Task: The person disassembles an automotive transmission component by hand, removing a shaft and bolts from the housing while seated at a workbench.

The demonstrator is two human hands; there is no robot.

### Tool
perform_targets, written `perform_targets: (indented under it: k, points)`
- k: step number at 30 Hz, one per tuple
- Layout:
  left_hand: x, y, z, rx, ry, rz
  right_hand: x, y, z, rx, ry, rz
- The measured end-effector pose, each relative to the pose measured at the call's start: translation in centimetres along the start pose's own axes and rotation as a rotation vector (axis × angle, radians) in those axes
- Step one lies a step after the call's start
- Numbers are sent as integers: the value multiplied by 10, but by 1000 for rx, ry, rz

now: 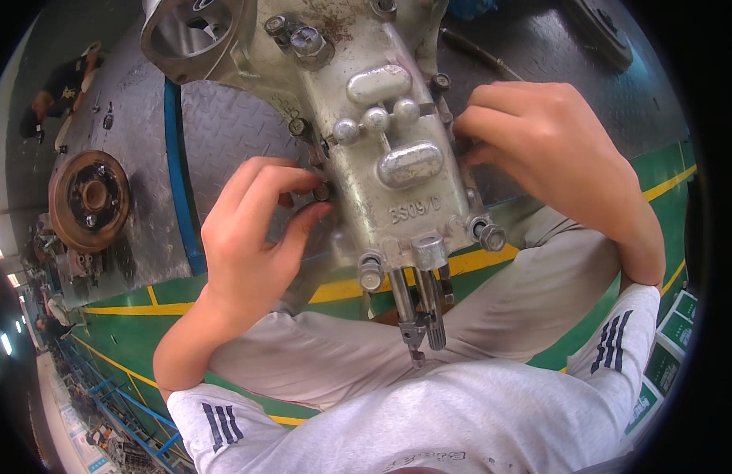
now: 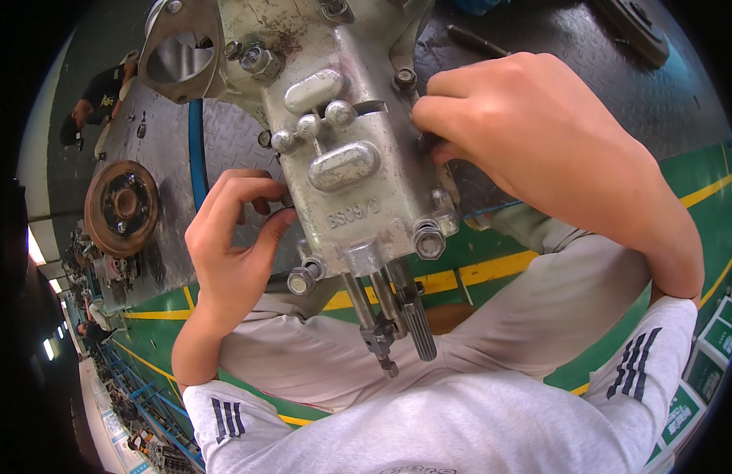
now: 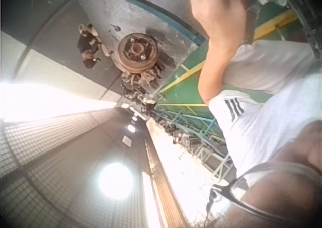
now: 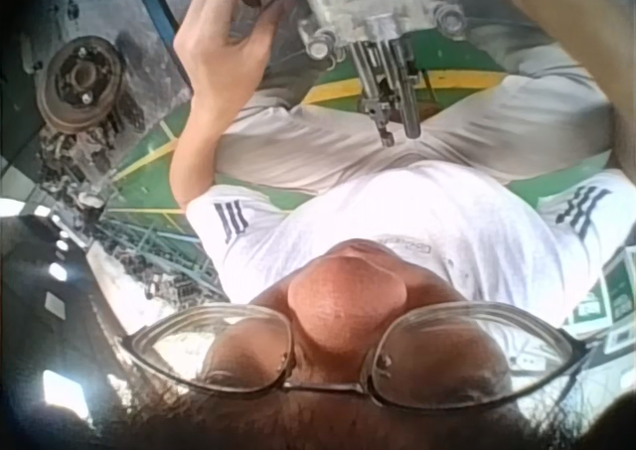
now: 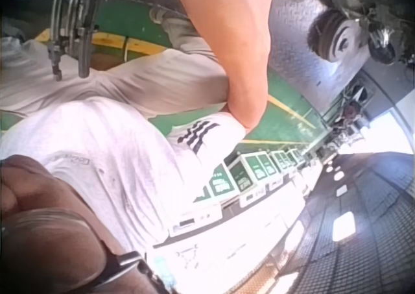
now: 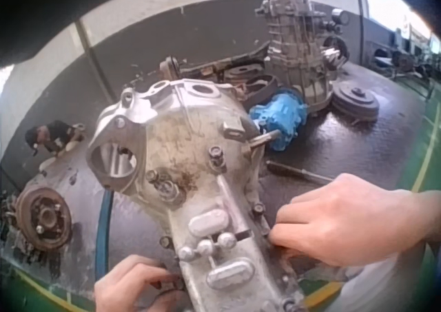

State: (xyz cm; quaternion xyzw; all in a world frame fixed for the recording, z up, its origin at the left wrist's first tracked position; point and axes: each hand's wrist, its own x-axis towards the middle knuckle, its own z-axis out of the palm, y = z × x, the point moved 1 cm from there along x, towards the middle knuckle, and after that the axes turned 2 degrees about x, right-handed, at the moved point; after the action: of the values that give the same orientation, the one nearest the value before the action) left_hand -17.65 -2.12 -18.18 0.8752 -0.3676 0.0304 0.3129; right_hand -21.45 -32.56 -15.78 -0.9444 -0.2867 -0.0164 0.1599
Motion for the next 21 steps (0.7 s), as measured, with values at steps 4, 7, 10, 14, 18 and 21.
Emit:
perform_targets:
  k: [4,7,10,14,18,21]
  points:
    - [2,1,2,12,38,33,0,-8,-2,-19,108,-66]
    - [-2,-4,3,-23,91,69,1,-4,1,-17,94,-60]
    - [-5,-6,5,-58,98,33,1,-2,0,-36,126,-112]
    - [-3,3,8,-20,95,-5,1,-4,-2,-59,150,-71]
    - [-3,6,4,39,33,-1,1,0,-3,-32,-16,-17]
    - [-5,1,1,68,8,54,0,-1,-1,-15,94,-92]
